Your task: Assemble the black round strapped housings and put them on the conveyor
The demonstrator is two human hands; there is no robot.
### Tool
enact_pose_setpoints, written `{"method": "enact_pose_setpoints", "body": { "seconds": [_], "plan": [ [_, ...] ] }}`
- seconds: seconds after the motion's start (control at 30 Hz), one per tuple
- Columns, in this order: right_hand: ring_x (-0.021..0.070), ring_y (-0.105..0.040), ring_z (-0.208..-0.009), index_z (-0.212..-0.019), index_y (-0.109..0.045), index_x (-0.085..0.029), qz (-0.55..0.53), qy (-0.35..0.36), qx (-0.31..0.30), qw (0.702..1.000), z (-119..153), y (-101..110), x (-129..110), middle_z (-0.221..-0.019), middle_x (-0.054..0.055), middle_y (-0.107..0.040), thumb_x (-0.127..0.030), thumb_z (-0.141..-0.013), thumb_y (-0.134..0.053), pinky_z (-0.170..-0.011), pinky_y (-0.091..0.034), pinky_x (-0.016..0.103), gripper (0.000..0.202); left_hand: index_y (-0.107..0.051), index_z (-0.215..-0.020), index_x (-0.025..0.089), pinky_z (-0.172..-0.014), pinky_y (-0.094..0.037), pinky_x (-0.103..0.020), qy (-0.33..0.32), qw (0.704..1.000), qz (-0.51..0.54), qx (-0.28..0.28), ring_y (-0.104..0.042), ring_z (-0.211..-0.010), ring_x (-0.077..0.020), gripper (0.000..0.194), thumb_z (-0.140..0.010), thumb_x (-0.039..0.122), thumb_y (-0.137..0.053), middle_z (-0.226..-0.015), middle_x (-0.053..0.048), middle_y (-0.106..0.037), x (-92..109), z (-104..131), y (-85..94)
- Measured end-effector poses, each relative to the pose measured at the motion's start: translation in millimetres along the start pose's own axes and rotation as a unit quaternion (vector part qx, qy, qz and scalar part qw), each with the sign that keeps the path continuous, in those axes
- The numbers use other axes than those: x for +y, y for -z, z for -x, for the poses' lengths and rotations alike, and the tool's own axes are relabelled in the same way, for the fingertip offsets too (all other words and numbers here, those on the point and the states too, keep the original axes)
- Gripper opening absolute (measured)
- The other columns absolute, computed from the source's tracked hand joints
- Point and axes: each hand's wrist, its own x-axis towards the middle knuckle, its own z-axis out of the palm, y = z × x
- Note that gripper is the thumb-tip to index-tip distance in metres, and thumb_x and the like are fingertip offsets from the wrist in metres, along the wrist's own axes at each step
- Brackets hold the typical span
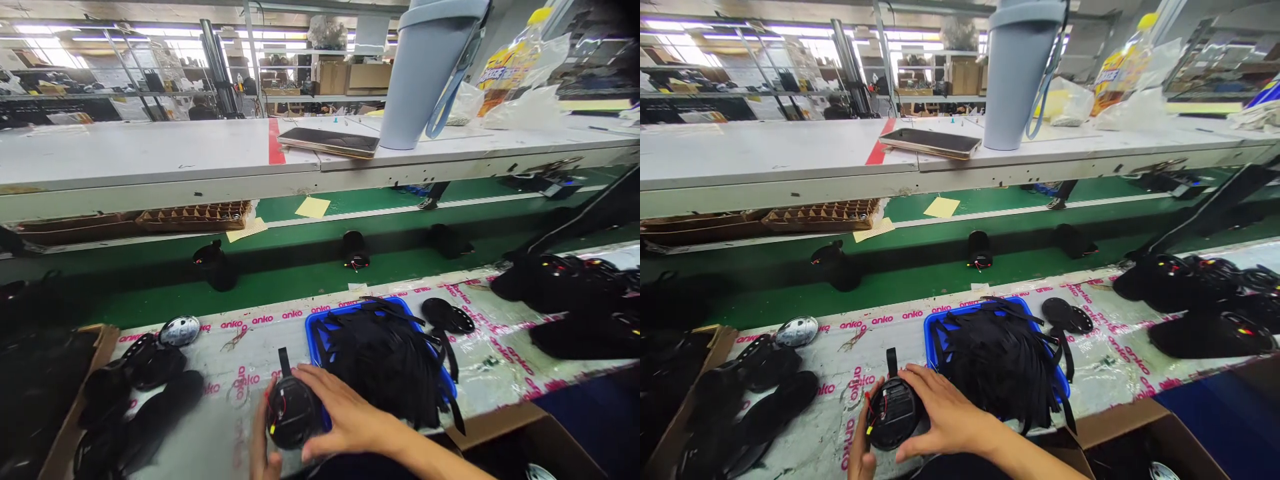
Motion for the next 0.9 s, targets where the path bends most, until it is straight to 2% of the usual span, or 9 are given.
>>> {"method": "enact_pose_setpoints", "body": {
  "seconds": [0.07, 0.13, 0.2, 0.27, 0.43, 0.53, 0.7, 0.8, 0.9],
  "plan": [
    [0.0287, -0.025, -0.127, -0.146, -0.034, -0.004, 0.081, 0.011, -0.006, 0.997, -3, -1, 0, -0.141, 0.016, -0.027, -0.06, -0.089, -0.086, -0.111, -0.019, 0.033, 0.095, -0.041, -0.139, 0.032, -0.112, -0.031, -0.038, -0.031, 0.998, -0.049, -0.008, -0.036, -0.136, -0.0267, 0.082, -0.069, 0.072, -0.057, -0.147, -0.004, -0.041, 3, 2, 0.3],
    [0.0287, -0.026, -0.127, -0.147, -0.03, -0.008, 0.145, 0.027, -0.014, 0.989, -5, -3, 1, -0.141, 0.014, -0.028, -0.035, -0.08, -0.101, -0.112, -0.018, 0.033, 0.102, -0.039, -0.14, 0.033, -0.112, -0.031, -0.041, -0.031, 0.995, -0.098, -0.011, -0.036, -0.136, -0.0276, 0.082, -0.069, 0.064, -0.064, -0.146, -0.003, -0.041, 2, 3, 3.2],
    [0.0284, -0.028, -0.126, -0.148, -0.027, -0.012, 0.174, 0.032, -0.022, 0.984, -6, -3, 2, -0.14, 0.012, -0.03, -0.018, -0.073, -0.104, -0.111, -0.02, 0.033, 0.108, -0.039, -0.14, 0.035, -0.111, -0.033, -0.041, -0.027, 0.993, -0.116, -0.02, -0.038, -0.134, -0.0263, 0.079, -0.07, 0.059, -0.067, -0.144, -0.002, -0.044, -1, 3, 6.7],
    [0.0283, -0.031, -0.125, -0.147, -0.027, -0.013, 0.172, 0.032, -0.025, 0.984, -6, -3, 3, -0.139, 0.011, -0.033, -0.012, -0.071, -0.104, -0.11, -0.023, 0.032, 0.108, -0.038, -0.139, 0.039, -0.11, -0.034, -0.039, -0.02, 0.993, -0.111, -0.027, -0.041, -0.133, -0.0243, 0.082, -0.067, 0.063, -0.067, -0.144, 0.001, -0.044, -5, 2, 8.8],
    [0.0293, -0.04, -0.118, -0.14, -0.038, -0.011, 0.115, 0.041, -0.013, 0.992, -13, 6, -1, -0.132, 0.012, -0.041, -0.024, -0.085, -0.094, -0.103, -0.033, 0.034, 0.079, -0.042, -0.138, 0.036, -0.109, -0.035, -0.033, 0.011, 0.997, -0.076, -0.004, -0.043, -0.132, -0.023, 0.083, -0.064, 0.066, -0.066, -0.142, 0.0, -0.047, -13, 3, 5.9],
    [0.0299, -0.042, -0.116, -0.137, -0.041, -0.009, 0.1, 0.043, -0.022, 0.994, -17, 9, -5, -0.13, 0.014, -0.043, -0.033, -0.093, -0.084, -0.105, -0.032, 0.037, 0.067, -0.048, -0.134, 0.032, -0.108, -0.035, -0.033, 0.032, 0.998, -0.056, 0.003, -0.044, -0.13, -0.0251, 0.084, -0.059, 0.063, -0.072, -0.14, -0.003, -0.05, -12, 2, 4.6],
    [0.028, -0.037, -0.121, -0.139, -0.039, -0.006, 0.113, 0.054, -0.027, 0.992, -17, 7, -4, -0.131, 0.015, -0.041, -0.031, -0.094, -0.081, -0.112, -0.017, 0.037, 0.067, -0.045, -0.136, 0.039, -0.111, -0.03, -0.03, -0.002, 0.998, -0.053, -0.023, -0.04, -0.133, -0.021, 0.074, -0.07, 0.071, -0.056, -0.143, 0.003, -0.046, -6, 1, 9.0],
    [0.0264, -0.034, -0.123, -0.14, -0.039, -0.005, 0.121, 0.061, -0.033, 0.99, -16, 6, -1, -0.133, 0.014, -0.04, -0.027, -0.094, -0.083, -0.113, -0.013, 0.035, 0.068, -0.043, -0.136, 0.042, -0.112, -0.028, -0.029, -0.012, 0.998, -0.046, -0.031, -0.039, -0.134, -0.0171, 0.055, -0.084, 0.061, -0.044, -0.143, 0.007, -0.045, -7, 3, 11.2],
    [0.0246, -0.033, -0.124, -0.14, -0.039, -0.001, 0.113, 0.062, -0.039, 0.991, -16, 8, -2, -0.134, 0.015, -0.038, -0.023, -0.093, -0.085, -0.113, -0.015, 0.031, 0.069, -0.046, -0.133, 0.044, -0.114, -0.026, -0.029, 0.026, 0.999, -0.031, -0.015, -0.038, -0.135, -0.0151, 0.048, -0.086, 0.055, -0.046, -0.142, 0.009, -0.046, -14, 4, 14.5]
  ]
}}
